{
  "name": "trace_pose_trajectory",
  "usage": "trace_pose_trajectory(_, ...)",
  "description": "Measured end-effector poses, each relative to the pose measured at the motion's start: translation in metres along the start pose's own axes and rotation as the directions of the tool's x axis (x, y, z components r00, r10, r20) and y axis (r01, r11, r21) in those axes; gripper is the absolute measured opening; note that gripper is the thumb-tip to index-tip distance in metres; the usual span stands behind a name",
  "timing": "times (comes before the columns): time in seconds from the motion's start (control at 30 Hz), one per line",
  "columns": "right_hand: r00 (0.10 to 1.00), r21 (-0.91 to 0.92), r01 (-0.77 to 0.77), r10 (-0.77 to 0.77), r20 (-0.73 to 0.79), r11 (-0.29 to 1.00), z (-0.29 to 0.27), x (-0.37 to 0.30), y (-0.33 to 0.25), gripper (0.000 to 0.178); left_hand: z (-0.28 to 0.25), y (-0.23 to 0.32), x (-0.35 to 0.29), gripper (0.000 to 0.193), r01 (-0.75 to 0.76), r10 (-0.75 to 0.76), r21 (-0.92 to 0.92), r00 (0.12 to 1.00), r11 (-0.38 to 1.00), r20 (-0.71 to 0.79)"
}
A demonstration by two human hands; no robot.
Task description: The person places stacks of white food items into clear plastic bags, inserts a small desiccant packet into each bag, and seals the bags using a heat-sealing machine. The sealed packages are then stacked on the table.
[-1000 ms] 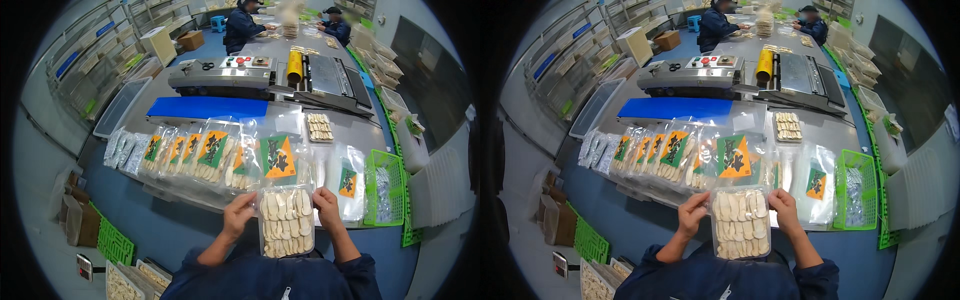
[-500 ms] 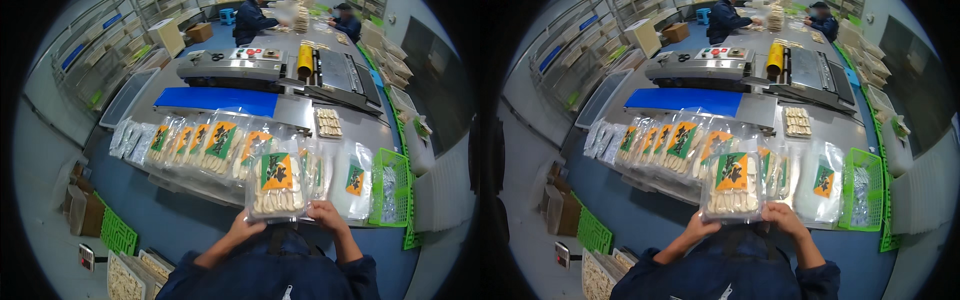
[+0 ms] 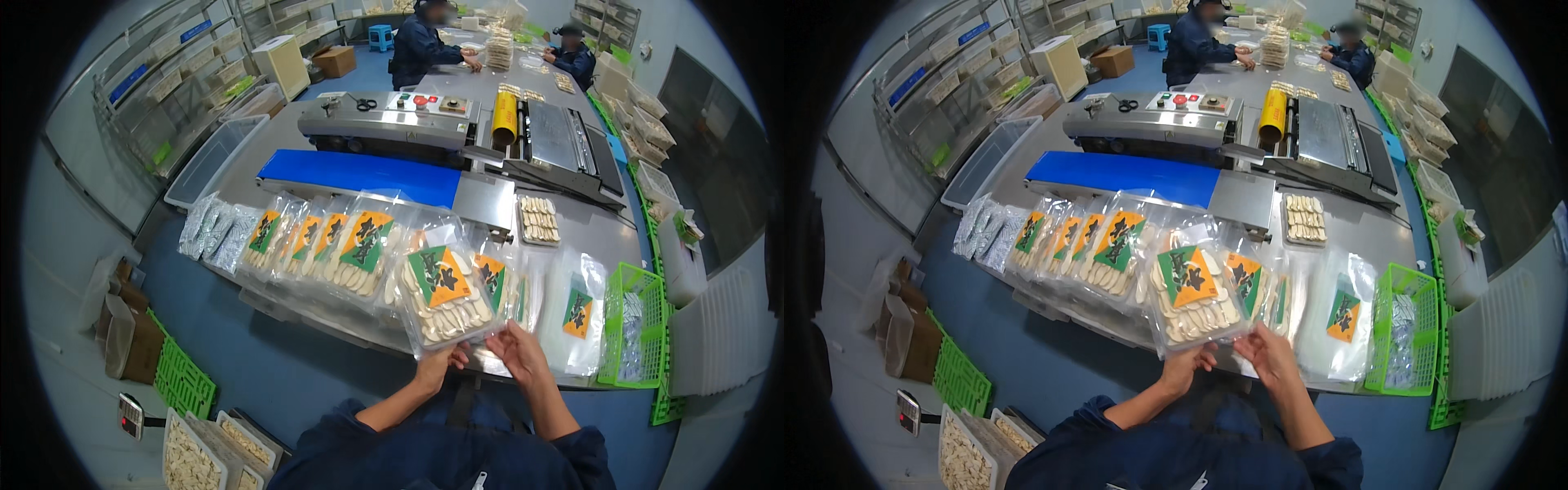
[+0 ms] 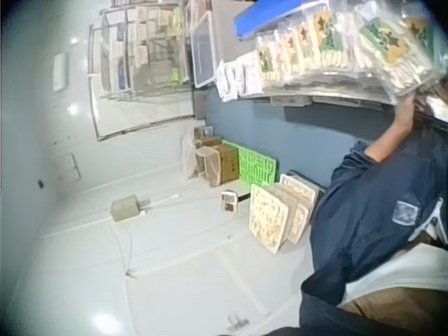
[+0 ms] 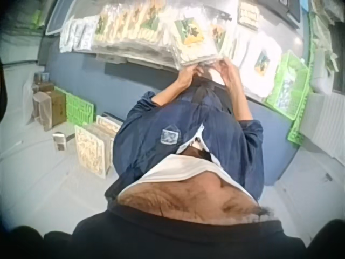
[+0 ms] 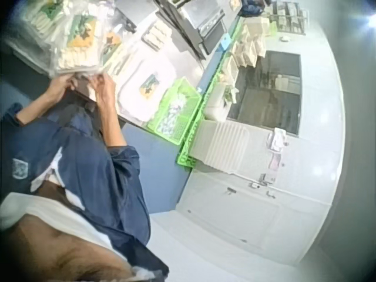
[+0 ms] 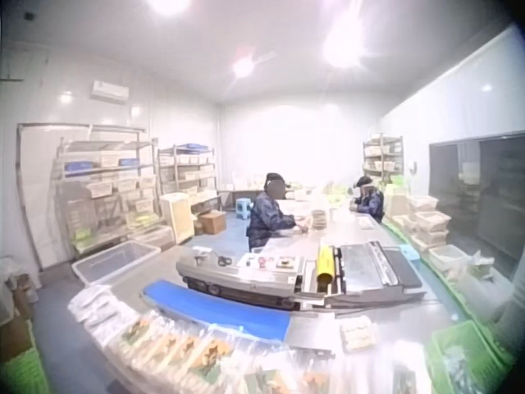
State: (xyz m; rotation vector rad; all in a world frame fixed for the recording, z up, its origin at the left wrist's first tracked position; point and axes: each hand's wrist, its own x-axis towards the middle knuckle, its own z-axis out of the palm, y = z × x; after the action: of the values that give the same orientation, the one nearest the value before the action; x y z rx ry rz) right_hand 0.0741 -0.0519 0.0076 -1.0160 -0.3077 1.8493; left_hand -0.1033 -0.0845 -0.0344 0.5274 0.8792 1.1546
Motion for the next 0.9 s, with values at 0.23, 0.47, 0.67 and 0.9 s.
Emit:
trace_pose_trajectory(0.23,0.991,0.282,-0.11,0.126,-0.04,0.953,0.038,-0.017,0.018,0.054,0.007,-0.03,0.008,0.019,-0.04,0.025,0.241,0.998,0.97,0.065)
trace_pose_trajectory(0.47,0.984,-0.025,0.156,-0.157,-0.08,0.988,0.019,0.001,0.027,0.033,0.002,-0.031,0.006,0.022,0.022,-0.17,0.633,0.97,0.774,0.174)
trace_pose_trajectory(0.67,0.976,-0.47,0.21,-0.212,0.05,0.857,-0.024,-0.051,-0.062,0.026,-0.025,0.095,-0.024,0.042,-0.411,0.666,0.763,0.745,0.498,-0.033)
trace_pose_trajectory(0.9,0.929,-0.713,0.365,-0.181,0.323,0.598,-0.019,-0.081,-0.105,0.02,-0.012,0.061,0.026,0.068,0.125,-0.136,0.055,0.934,0.991,0.33)
